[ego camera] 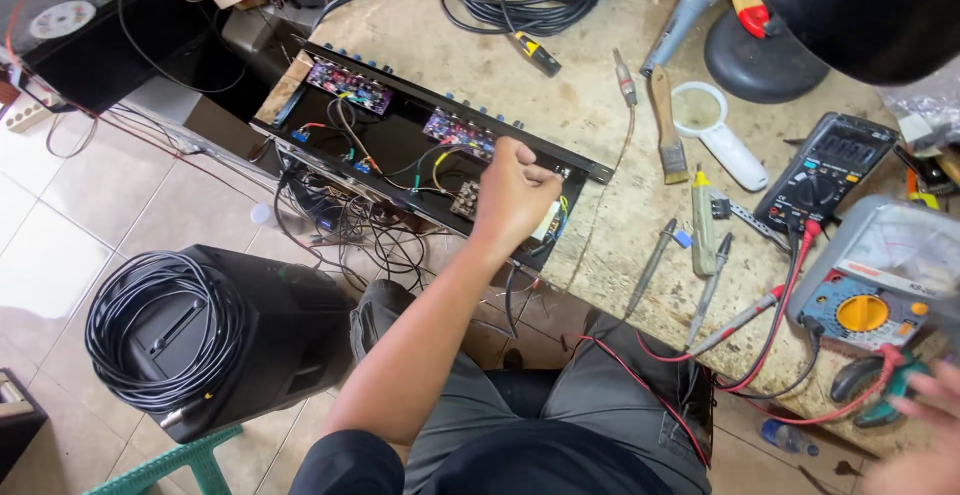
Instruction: Soldering wires and components inside an electronic device chassis on a repair bench.
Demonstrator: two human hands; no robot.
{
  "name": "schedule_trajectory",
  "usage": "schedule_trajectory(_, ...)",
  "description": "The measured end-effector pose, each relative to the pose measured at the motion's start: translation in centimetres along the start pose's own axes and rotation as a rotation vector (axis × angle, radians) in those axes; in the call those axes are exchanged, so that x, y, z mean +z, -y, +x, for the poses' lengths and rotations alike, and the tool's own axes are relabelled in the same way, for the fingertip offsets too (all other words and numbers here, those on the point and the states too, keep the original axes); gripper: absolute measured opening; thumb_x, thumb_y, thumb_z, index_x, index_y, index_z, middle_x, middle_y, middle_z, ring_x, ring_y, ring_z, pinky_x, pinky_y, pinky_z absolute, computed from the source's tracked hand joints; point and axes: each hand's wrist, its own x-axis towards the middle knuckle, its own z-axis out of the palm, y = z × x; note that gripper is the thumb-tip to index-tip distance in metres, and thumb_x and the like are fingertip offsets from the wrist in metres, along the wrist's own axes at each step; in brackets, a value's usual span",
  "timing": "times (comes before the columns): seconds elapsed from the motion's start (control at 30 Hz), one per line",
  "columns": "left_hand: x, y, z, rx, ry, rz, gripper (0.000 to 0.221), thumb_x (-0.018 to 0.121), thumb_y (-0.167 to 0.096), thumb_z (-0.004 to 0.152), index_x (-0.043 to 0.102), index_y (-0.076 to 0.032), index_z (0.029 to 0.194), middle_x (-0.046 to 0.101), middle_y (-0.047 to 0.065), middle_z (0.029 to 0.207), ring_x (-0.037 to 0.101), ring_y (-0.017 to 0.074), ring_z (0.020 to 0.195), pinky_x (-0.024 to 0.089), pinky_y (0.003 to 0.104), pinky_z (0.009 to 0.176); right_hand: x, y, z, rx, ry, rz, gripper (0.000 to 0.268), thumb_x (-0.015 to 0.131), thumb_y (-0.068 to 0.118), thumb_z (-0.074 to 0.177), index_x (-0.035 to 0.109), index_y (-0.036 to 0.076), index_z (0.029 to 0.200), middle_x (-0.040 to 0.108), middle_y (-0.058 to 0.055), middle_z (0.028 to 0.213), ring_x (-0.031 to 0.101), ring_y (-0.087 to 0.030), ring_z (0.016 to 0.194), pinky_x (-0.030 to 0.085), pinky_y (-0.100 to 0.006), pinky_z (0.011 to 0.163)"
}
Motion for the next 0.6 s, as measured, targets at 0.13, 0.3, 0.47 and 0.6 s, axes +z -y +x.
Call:
schedule_trajectory(0.13,0.1,0.1,0.6,-0.042,-0.016,0.043,0.032,0.067,-0.017,0.080,0.044,-0.013,0.101,0.071,-0.003,0.083,0.063,0.0138,0.078,0.047,0.031,0.077,13.4,23.1,3.4,-0.434,-0.541,0.205,0.025,0.037,-0.005,0.125,0.039,-0.014,0.149,0.056,-0.051,0.128,0.065,-0.056,0.115,0.058,-0.055,0.086)
schedule_trajectory(0.3,0.1,-0.5,1.0,-0.118,0.021,0.076,0.037,0.070,-0.019,0.077,0.047,-0.013,0.105,0.075,-0.002,0.089,0.064,0.0125,0.076,0.049,0.030,0.073,16.5,27.1,6.1,-0.359,-0.406,0.107,0.015,0.069,-0.001,0.103,0.068,-0.009,0.115,0.072,-0.025,0.112,0.071,-0.028,0.100,0.053,-0.031,0.080)
schedule_trajectory(0.47,0.2,-0.2,1.6,-0.136,0.014,0.060,0.038,0.072,-0.016,0.074,0.047,-0.012,0.103,0.074,-0.004,0.085,0.063,0.0109,0.075,0.050,0.029,0.073,18.2,28.7,8.5,-0.511,-0.375,-0.062,0.020,0.072,0.001,0.098,0.071,-0.012,0.113,0.075,-0.024,0.102,0.072,-0.026,0.080,0.056,-0.034,0.068)
schedule_trajectory(0.6,-0.1,1.1,2.6,-0.090,0.072,0.088,0.050,0.078,-0.020,0.071,0.049,-0.009,0.111,0.080,0.002,0.088,0.077,0.0188,0.095,0.060,0.034,0.085,19.6,30.1,10.3,-0.602,-0.367,0.101,0.011,0.078,-0.006,0.089,0.075,-0.003,0.098,0.077,-0.021,0.097,0.076,-0.038,0.087,0.061,-0.043,0.070)
